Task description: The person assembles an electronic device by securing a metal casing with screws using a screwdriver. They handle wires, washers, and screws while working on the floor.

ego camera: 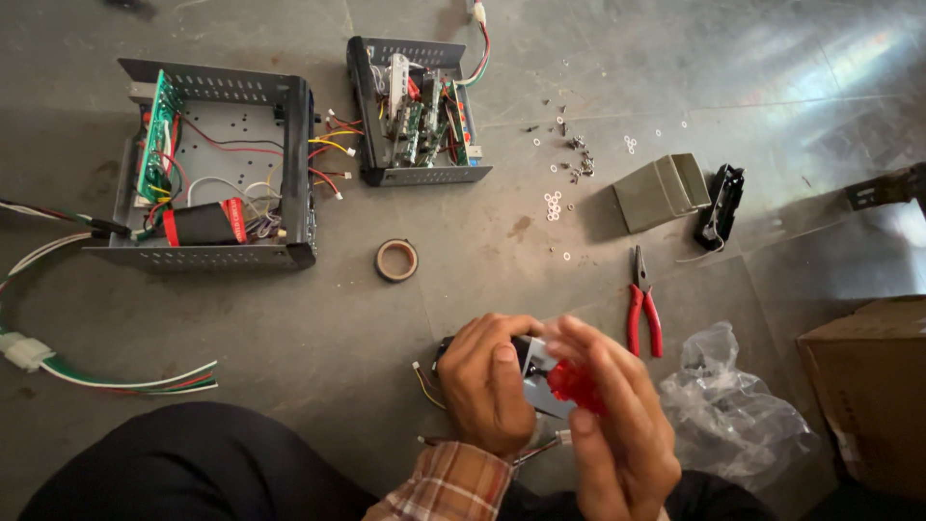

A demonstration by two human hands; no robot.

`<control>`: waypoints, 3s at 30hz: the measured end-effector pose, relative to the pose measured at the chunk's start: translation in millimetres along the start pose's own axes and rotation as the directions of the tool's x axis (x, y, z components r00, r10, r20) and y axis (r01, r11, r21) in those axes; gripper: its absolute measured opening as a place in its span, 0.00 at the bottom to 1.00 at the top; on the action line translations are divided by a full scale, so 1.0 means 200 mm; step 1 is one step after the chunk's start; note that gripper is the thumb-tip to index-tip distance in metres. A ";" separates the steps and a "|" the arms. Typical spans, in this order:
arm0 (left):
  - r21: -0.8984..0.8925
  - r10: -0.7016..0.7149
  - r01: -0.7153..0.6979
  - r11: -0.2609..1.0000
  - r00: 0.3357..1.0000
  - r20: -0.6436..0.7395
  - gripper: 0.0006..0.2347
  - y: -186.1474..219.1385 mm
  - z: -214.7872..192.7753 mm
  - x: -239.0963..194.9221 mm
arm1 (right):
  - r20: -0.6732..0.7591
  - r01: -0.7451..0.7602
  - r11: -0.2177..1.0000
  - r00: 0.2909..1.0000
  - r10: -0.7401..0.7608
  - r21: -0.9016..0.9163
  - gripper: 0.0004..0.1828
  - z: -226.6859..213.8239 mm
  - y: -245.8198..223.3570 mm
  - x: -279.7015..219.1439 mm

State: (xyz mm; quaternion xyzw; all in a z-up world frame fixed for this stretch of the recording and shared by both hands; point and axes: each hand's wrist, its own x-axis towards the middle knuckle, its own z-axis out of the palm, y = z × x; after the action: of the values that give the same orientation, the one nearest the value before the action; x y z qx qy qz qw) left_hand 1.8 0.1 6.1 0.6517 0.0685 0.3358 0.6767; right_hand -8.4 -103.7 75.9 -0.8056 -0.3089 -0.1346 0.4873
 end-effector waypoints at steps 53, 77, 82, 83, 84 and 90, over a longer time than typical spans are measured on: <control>0.068 0.032 -0.030 0.997 0.999 -0.029 0.18 -0.15 0.08 0.03 | 0.670 0.418 0.524 0.437 0.600 -0.742 0.16 -0.01 -0.06 0.55; 0.062 -0.039 0.043 0.997 0.997 -0.062 0.18 -0.13 0.07 0.03 | 0.970 0.904 0.389 0.094 0.224 -0.178 0.12 -0.10 0.00 0.65; 0.026 -0.040 0.041 0.999 0.998 -0.040 0.19 -0.12 0.07 0.02 | 0.565 0.215 0.523 0.337 0.753 -0.825 0.22 0.01 0.06 0.60; 0.032 -0.040 0.042 0.999 0.998 -0.046 0.19 -0.12 0.07 0.03 | 0.498 0.081 0.505 0.353 0.792 -0.859 0.23 0.02 0.07 0.61; 0.037 -0.041 0.043 0.998 0.998 -0.052 0.18 -0.12 0.07 0.03 | 0.506 0.102 0.505 0.348 0.789 -0.857 0.23 0.03 0.08 0.61; 0.053 -0.025 0.026 0.998 0.999 -0.033 0.18 -0.13 0.06 0.03 | 0.813 0.640 0.525 0.307 0.495 -0.561 0.26 -0.09 0.03 0.60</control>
State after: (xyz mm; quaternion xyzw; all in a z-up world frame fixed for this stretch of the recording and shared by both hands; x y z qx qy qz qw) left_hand 22.5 -5.4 -13.3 0.6630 0.0965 0.3356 0.6622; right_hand 88.8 -76.8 142.9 -0.8191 -0.4654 0.2081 -0.2630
